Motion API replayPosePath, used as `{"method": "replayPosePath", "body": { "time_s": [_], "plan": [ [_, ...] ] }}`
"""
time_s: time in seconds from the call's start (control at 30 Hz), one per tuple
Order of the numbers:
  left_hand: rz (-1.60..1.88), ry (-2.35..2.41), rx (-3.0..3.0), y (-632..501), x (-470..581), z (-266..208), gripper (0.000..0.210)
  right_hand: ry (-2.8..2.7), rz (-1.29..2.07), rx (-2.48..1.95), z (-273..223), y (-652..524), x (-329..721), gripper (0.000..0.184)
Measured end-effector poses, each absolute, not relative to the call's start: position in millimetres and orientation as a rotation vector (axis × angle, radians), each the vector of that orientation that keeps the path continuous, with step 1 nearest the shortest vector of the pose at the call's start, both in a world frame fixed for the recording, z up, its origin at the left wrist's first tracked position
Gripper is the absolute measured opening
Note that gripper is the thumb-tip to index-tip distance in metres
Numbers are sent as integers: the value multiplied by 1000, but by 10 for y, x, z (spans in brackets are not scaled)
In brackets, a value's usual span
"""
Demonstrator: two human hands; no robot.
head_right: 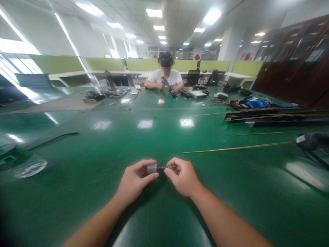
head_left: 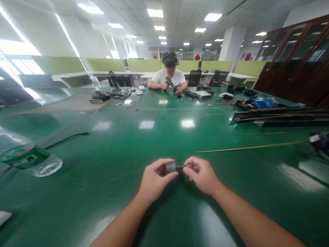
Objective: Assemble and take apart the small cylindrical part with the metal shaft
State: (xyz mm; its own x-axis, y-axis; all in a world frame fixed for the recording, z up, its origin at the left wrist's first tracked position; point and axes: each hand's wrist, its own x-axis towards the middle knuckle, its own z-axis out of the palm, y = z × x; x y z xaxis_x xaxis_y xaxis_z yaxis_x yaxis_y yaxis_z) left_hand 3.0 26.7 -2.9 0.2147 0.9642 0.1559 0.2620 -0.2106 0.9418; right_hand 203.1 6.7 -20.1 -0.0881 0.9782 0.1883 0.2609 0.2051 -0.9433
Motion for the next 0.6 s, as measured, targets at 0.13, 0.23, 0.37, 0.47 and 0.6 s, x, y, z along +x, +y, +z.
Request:
{"method": "replayPosePath", "body": {
  "time_s": [0.13,0.23,0.37,0.47,0.6],
  "plan": [
    [1068,1136,1618,263,33,-24,37,-1541,948,-1233,-187,67,2041,11],
    [1069,1140,1609,268,35,-31,37,-1541,939,-1237,-181,68,2043,10],
    [1076,1133,1575,275,34,-44,38,-1530,934,-1241,-187,74,2041,10],
    [1079,1119,1546,277,34,-44,38,-1511,941,-1240,-190,80,2046,10],
    [1079,1116,1538,273,39,-31,38,-1500,938,-1232,-191,82,2057,10]
  ]
}}
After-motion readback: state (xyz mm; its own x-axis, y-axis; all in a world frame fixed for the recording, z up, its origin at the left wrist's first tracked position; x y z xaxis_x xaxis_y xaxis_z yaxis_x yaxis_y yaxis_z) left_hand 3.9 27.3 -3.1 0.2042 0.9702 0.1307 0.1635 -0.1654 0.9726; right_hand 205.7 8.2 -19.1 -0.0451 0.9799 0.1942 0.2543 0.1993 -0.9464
